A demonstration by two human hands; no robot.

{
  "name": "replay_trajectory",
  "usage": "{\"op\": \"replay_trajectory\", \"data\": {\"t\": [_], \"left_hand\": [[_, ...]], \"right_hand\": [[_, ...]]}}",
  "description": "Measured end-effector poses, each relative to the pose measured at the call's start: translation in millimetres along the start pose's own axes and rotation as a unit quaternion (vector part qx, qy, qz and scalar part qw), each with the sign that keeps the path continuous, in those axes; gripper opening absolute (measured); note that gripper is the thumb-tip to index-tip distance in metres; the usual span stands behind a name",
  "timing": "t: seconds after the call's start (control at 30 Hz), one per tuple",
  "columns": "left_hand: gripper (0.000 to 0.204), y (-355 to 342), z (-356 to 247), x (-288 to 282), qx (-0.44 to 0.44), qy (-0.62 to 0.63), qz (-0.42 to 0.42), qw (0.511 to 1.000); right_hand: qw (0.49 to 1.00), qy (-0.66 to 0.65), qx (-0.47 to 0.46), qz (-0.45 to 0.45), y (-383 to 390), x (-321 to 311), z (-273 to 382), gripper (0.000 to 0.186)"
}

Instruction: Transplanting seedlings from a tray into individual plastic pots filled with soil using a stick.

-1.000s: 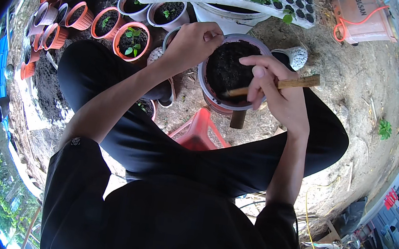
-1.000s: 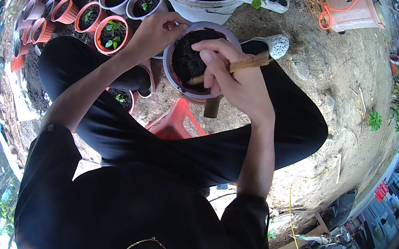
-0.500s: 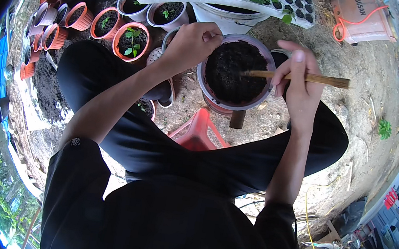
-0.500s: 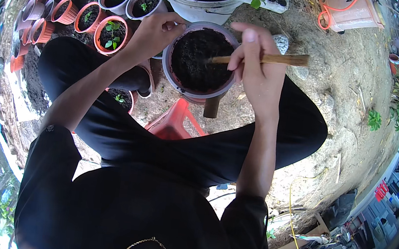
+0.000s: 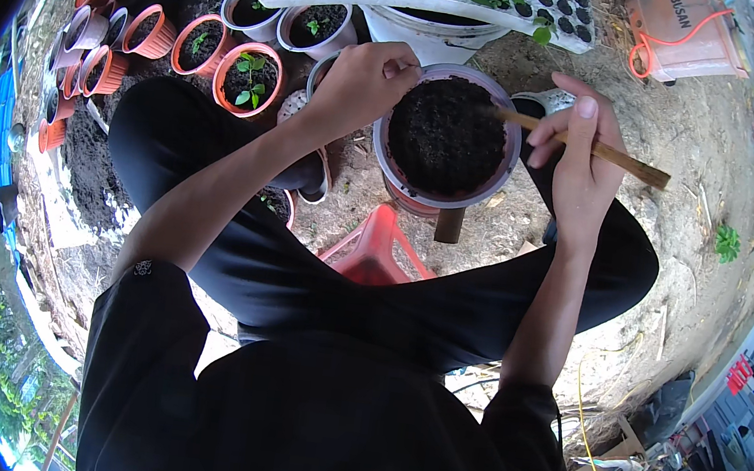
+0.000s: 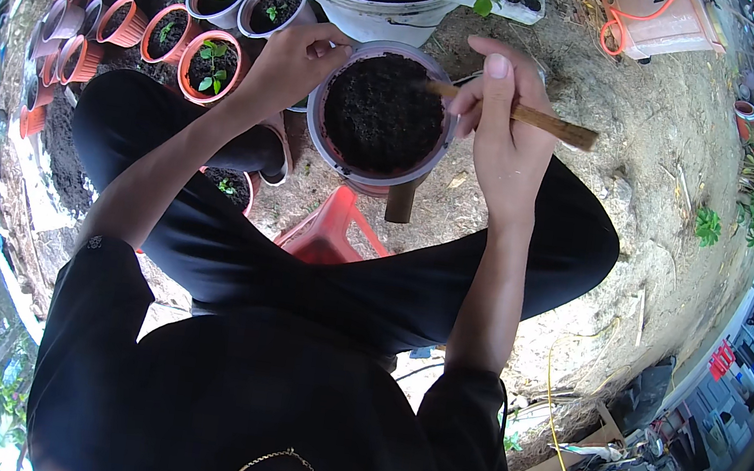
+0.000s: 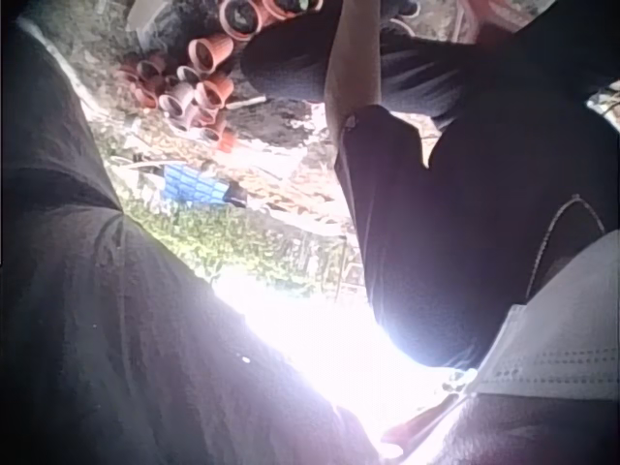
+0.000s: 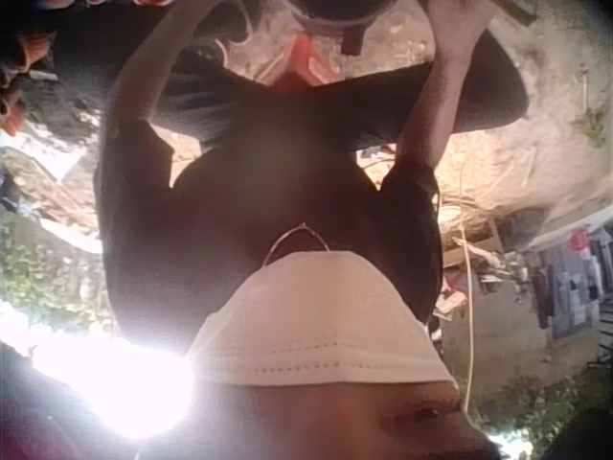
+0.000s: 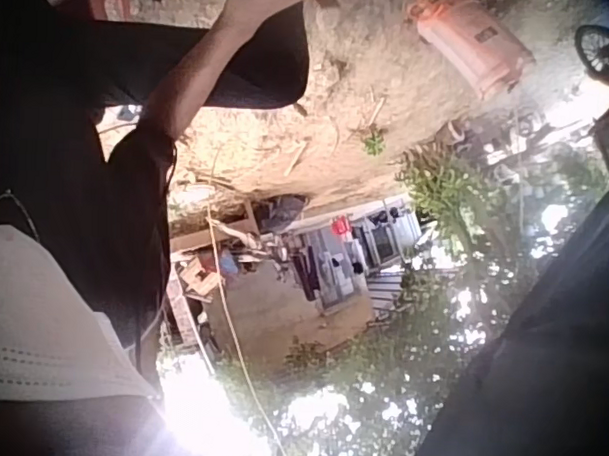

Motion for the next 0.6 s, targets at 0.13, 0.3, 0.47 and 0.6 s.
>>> {"op": "replay_trajectory", "data": {"t": [0.13,0.3,0.47,0.6], "left_hand": [[0.023,0.5,0.6,-0.7,-0.010,-0.007,0.003,1.000],[0.023,-0.3,-0.3,-0.1,-0.005,0.001,0.000,1.000],[0.022,-0.1,-2.4,-2.0,0.005,-0.005,-0.006,1.000],[0.022,0.0,-2.2,-2.1,-0.001,0.001,-0.005,1.000]], "right_hand": [[1.000,-0.015,0.015,0.014,1.7,3.3,-0.3,0.035],[1.000,-0.005,0.008,0.013,1.2,7.5,-8.8,0.035],[0.995,-0.036,0.036,0.085,4.6,29.0,-9.8,0.038],[0.999,-0.012,-0.006,0.046,0.1,18.8,-7.4,0.038]]}}
Point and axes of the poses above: each hand's wrist, its own y-axis away from the middle knuckle, its own x-axis out of the palm, z = x × y, the point moved 9 cm from there along -y, towards the middle knuckle, and after that the axes turned 5 degrees about -y, right-handed, at the moved point
